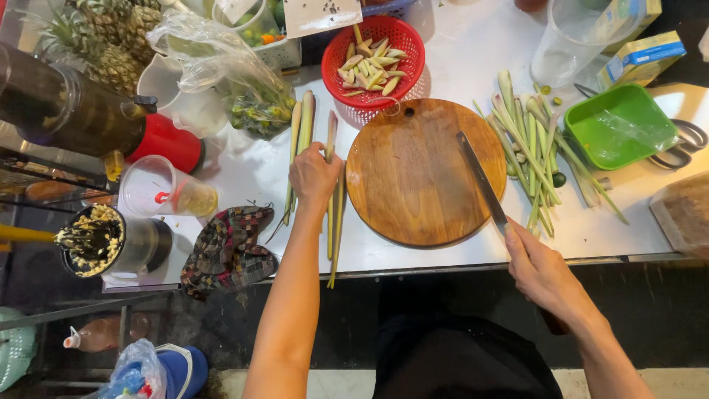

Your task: Slicing lemongrass stalks on a wooden cutting board using a large knife.

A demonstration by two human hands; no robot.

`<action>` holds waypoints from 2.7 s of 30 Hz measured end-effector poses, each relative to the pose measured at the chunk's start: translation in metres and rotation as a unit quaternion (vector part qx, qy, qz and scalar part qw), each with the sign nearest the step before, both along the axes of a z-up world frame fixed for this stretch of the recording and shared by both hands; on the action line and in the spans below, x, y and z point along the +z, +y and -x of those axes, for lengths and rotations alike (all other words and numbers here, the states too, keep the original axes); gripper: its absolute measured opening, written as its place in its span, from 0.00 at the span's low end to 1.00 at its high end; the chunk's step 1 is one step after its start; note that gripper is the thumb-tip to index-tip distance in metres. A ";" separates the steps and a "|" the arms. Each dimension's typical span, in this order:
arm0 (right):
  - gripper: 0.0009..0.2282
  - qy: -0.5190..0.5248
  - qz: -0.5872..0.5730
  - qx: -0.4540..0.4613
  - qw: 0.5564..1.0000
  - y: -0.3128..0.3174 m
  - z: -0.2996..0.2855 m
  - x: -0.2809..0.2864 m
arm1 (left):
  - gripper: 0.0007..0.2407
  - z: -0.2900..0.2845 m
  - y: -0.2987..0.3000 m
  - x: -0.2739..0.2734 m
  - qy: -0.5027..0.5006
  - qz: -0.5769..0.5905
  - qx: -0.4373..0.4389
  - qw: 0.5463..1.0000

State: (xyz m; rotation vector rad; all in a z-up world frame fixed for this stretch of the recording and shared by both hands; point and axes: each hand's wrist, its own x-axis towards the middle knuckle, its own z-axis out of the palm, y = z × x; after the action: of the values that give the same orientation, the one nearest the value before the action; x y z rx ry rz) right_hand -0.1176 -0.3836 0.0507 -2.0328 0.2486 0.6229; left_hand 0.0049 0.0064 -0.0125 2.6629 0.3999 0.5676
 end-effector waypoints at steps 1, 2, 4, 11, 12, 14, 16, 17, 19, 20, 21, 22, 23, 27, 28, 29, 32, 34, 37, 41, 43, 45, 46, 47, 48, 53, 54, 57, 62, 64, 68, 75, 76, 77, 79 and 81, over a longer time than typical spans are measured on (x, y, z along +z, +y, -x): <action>0.22 0.000 0.000 0.000 1.000 -0.001 0.001 -0.001 | 0.11 0.001 0.002 -0.002 0.000 0.000 0.000 1.000; 0.22 -0.005 -0.005 0.001 1.000 -0.001 0.002 -0.002 | 0.09 0.001 0.004 -0.003 0.018 0.016 -0.010 1.000; 0.22 -0.011 -0.013 0.003 1.000 -0.002 0.003 -0.003 | 0.08 0.007 0.008 -0.002 0.036 0.030 -0.018 0.999; 0.18 -0.030 -0.077 -0.091 0.992 -0.016 0.009 0.018 | 0.12 0.035 -0.085 0.052 0.020 0.272 -0.058 0.960; 0.17 -0.042 -0.102 -0.118 0.987 -0.021 0.009 0.019 | 0.12 0.038 -0.110 0.061 0.083 0.381 -0.073 0.918; 0.17 -0.067 -0.062 -0.128 0.988 -0.025 0.005 0.030 | 0.15 0.029 -0.155 0.056 0.082 0.445 -0.120 0.884; 0.18 -0.093 -0.022 -0.133 0.986 -0.030 0.003 0.035 | 0.17 0.018 -0.187 0.045 0.078 0.504 -0.162 0.845; 0.18 -0.100 -0.033 -0.144 0.984 -0.033 0.004 0.033 | 0.19 0.012 -0.197 0.036 0.065 0.571 -0.221 0.788; 0.19 -0.107 -0.044 -0.149 0.982 -0.037 0.007 0.029 | 0.22 0.008 -0.197 0.040 0.051 0.631 -0.271 0.725; 0.20 -0.097 -0.041 -0.154 0.982 -0.038 0.009 0.026 | 0.19 0.011 -0.188 0.053 0.053 0.504 -0.220 0.834; 0.22 -0.089 -0.038 -0.161 0.982 -0.040 0.010 0.023 | 0.17 0.012 -0.179 0.067 0.055 0.360 -0.160 0.917; 0.22 -0.090 -0.040 -0.156 0.983 -0.037 0.009 0.022 | 0.17 -0.001 -0.146 0.044 0.052 0.359 -0.156 0.919; 0.19 -0.068 -0.051 -0.149 0.985 -0.034 0.011 0.021 | 0.14 -0.013 -0.114 0.020 -0.042 0.250 -0.049 0.966; 0.20 -0.029 -0.079 -0.105 0.991 -0.032 0.016 -0.004 | 0.15 -0.023 -0.009 0.015 -0.018 -0.008 0.140 0.990; 0.20 -0.029 -0.081 -0.105 0.991 -0.026 0.016 -0.002 | 0.15 -0.023 0.003 0.006 -0.018 -0.010 0.140 0.990; 0.18 -0.025 -0.088 -0.092 0.992 -0.021 0.016 0.002 | 0.12 -0.024 0.014 -0.004 0.019 -0.026 0.119 0.992; 0.20 -0.024 -0.067 -0.073 0.995 -0.005 0.013 0.015 | 0.09 -0.022 0.035 -0.020 0.026 -0.059 0.069 0.996; 0.22 -0.025 -0.038 -0.066 0.997 0.000 0.012 0.020 | 0.08 -0.012 0.034 -0.006 -0.004 -0.075 0.042 0.996; 0.23 -0.018 -0.003 -0.073 0.997 -0.001 0.012 0.010 | 0.09 0.012 0.009 0.039 0.044 0.093 0.006 0.995; 0.25 -0.105 0.001 -0.054 0.993 -0.005 0.017 -0.004 | 0.11 0.049 -0.061 0.049 0.064 0.214 -0.211 0.952; 0.25 -0.160 0.026 -0.045 0.986 -0.002 0.017 0.007 | 0.12 0.062 -0.091 0.041 0.092 0.198 -0.273 0.937; 0.28 -0.206 -0.116 -0.038 0.971 0.005 0.016 0.028 | 0.11 0.069 -0.113 0.031 0.110 0.119 -0.406 0.899; 0.28 -0.201 -0.110 -0.045 0.972 0.004 0.017 0.027 | 0.11 0.070 -0.119 0.031 0.114 0.124 -0.412 0.895; 0.26 -0.194 -0.027 -0.027 0.980 0.003 0.016 0.026 | 0.11 0.069 -0.124 0.030 0.135 0.083 -0.405 0.901; 0.24 -0.184 0.057 -0.009 0.981 0.003 0.015 0.025 | 0.12 0.068 -0.129 0.030 0.155 0.041 -0.397 0.904; 0.21 -0.204 0.114 0.009 0.972 0.004 0.022 0.006 | 0.12 0.073 -0.131 0.023 0.104 -0.021 -0.368 0.924; 0.22 -0.123 0.129 -0.009 0.984 0.010 0.021 0.016 | 0.12 0.075 -0.132 0.021 0.094 -0.029 -0.363 0.927; 0.22 -0.121 0.133 0.012 0.984 0.007 0.023 0.013 | 0.12 0.073 -0.130 0.018 0.088 -0.040 -0.372 0.923; 0.22 -0.110 0.119 0.010 0.987 0.007 0.022 0.016 | 0.12 0.073 -0.132 0.019 0.092 -0.043 -0.368 0.924; 0.21 -0.113 0.107 0.008 0.988 0.008 0.021 0.019 | 0.12 0.073 -0.133 0.022 0.089 -0.042 -0.370 0.924; 0.21 -0.132 0.103 0.017 0.986 0.010 0.016 0.017 | 0.12 0.066 -0.136 0.028 0.070 -0.073 -0.356 0.929; 0.21 -0.130 0.120 0.020 0.984 0.023 0.001 0.026 | 0.09 0.041 -0.178 0.009 -0.071 0.062 -0.383 0.919; 0.21 -0.131 0.121 0.018 0.984 0.025 -0.001 0.029 | 0.09 0.039 -0.177 0.006 -0.071 0.062 -0.386 0.918; 0.21 -0.118 0.120 0.019 0.986 0.025 0.000 0.031 | 0.09 0.041 -0.178 0.002 -0.074 0.071 -0.394 0.913; 0.21 -0.104 0.120 0.018 0.987 0.023 0.000 0.031 | 0.08 0.042 -0.177 -0.002 -0.076 0.082 -0.403 0.909; 0.20 -0.115 0.129 0.032 0.984 0.024 0.000 0.025 | 0.12 0.043 -0.168 0.001 -0.087 0.101 -0.447 0.885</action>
State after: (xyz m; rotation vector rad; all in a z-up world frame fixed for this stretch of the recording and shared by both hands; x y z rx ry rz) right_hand -0.1177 -0.3600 0.0757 -2.3483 0.1314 0.4052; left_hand -0.0381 -0.1618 -0.0119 2.2228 -0.7565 0.4126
